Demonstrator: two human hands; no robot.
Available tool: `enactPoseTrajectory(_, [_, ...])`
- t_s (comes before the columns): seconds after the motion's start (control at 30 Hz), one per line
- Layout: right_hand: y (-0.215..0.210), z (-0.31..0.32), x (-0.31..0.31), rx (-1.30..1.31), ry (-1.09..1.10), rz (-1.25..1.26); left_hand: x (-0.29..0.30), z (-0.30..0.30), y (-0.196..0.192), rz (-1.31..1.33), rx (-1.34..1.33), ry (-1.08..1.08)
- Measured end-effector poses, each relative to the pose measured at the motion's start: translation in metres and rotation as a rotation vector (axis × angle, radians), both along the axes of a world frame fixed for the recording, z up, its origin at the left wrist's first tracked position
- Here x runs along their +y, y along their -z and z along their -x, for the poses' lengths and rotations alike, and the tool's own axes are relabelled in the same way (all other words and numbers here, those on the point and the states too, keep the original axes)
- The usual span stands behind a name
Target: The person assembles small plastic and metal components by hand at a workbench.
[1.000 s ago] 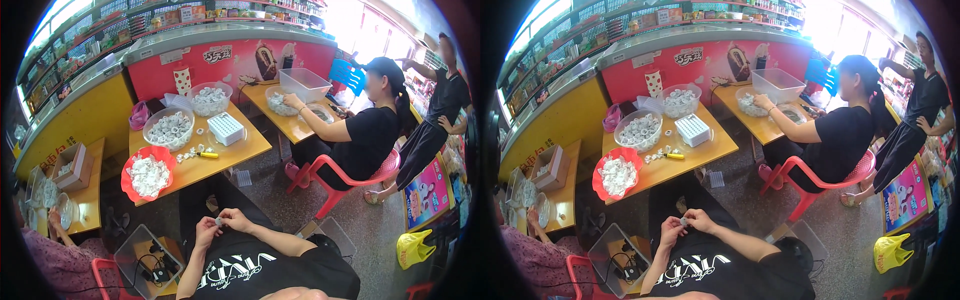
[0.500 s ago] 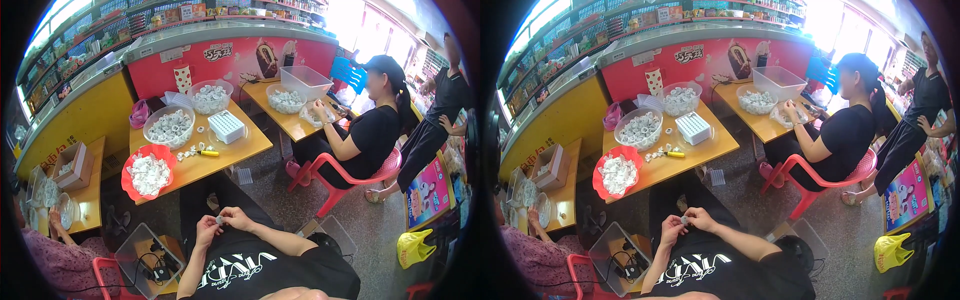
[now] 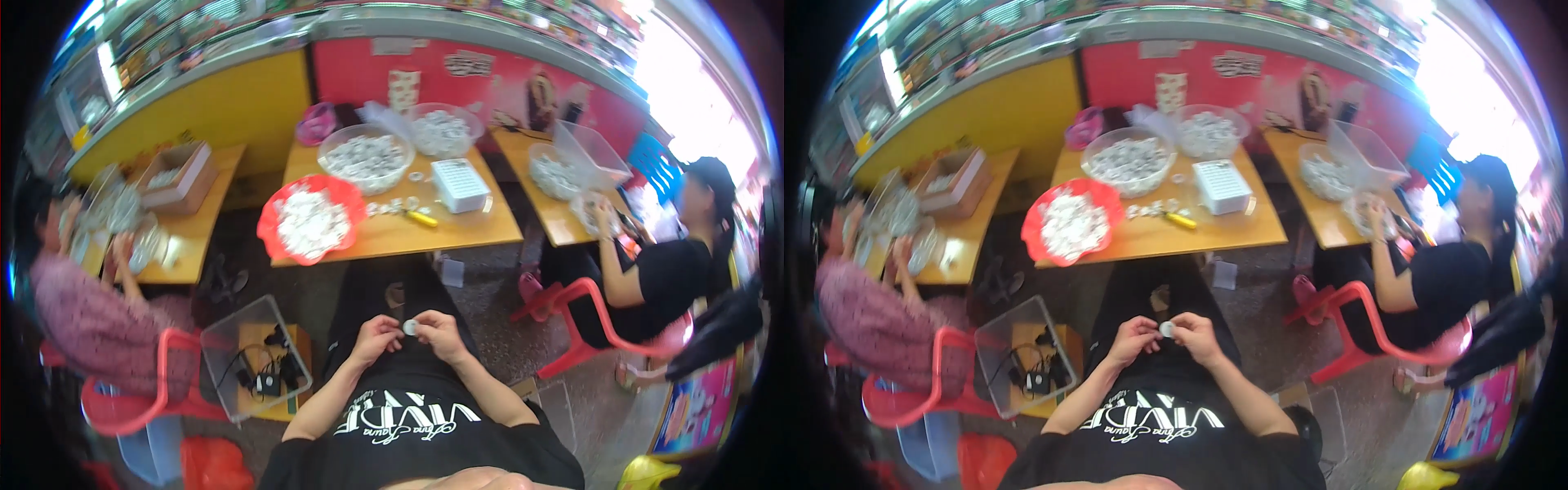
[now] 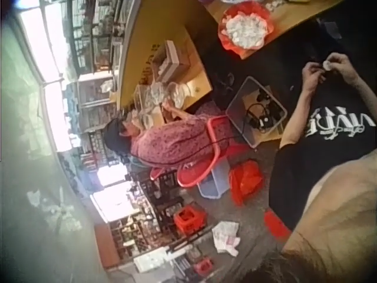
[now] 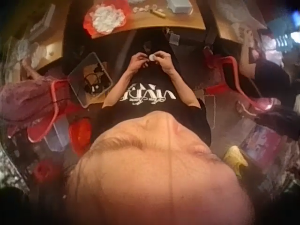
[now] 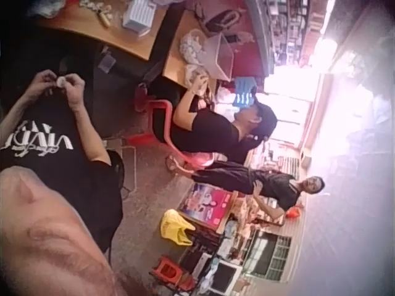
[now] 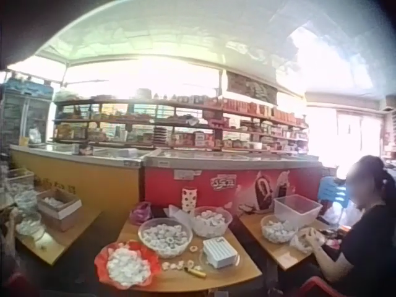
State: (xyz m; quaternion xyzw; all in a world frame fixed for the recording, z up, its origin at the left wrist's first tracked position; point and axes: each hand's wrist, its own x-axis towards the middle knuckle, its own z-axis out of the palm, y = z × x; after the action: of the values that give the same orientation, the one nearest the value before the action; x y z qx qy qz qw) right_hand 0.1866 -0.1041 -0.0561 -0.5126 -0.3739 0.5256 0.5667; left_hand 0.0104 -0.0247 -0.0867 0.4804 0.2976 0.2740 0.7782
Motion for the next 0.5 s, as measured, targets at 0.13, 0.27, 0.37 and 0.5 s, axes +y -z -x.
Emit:
enactPoseTrajectory(0.13, [-0.050, -0.031, 0.004, -0.153, -0.338, 0.180, 0.002, -0.006, 0.011, -0.061, 0.021, 0.048])
enactPoseTrajectory(0.27, [-0.126, -0.058, 0.057, -0.286, -0.141, -0.040, 0.000, -0.007, 0.010, -0.009, -0.001, 0.039])
enactPoseTrajectory(0.37, [-0.182, -0.117, 0.148, -0.030, 0.154, -0.305, -0.003, -0.004, 0.001, -0.005, 0.004, 0.011])
enactPoseTrajectory(0.5, [-0.217, -0.128, 0.200, 0.012, 0.411, -0.241, -0.003, -0.002, 0.001, 0.019, -0.015, 0.015])
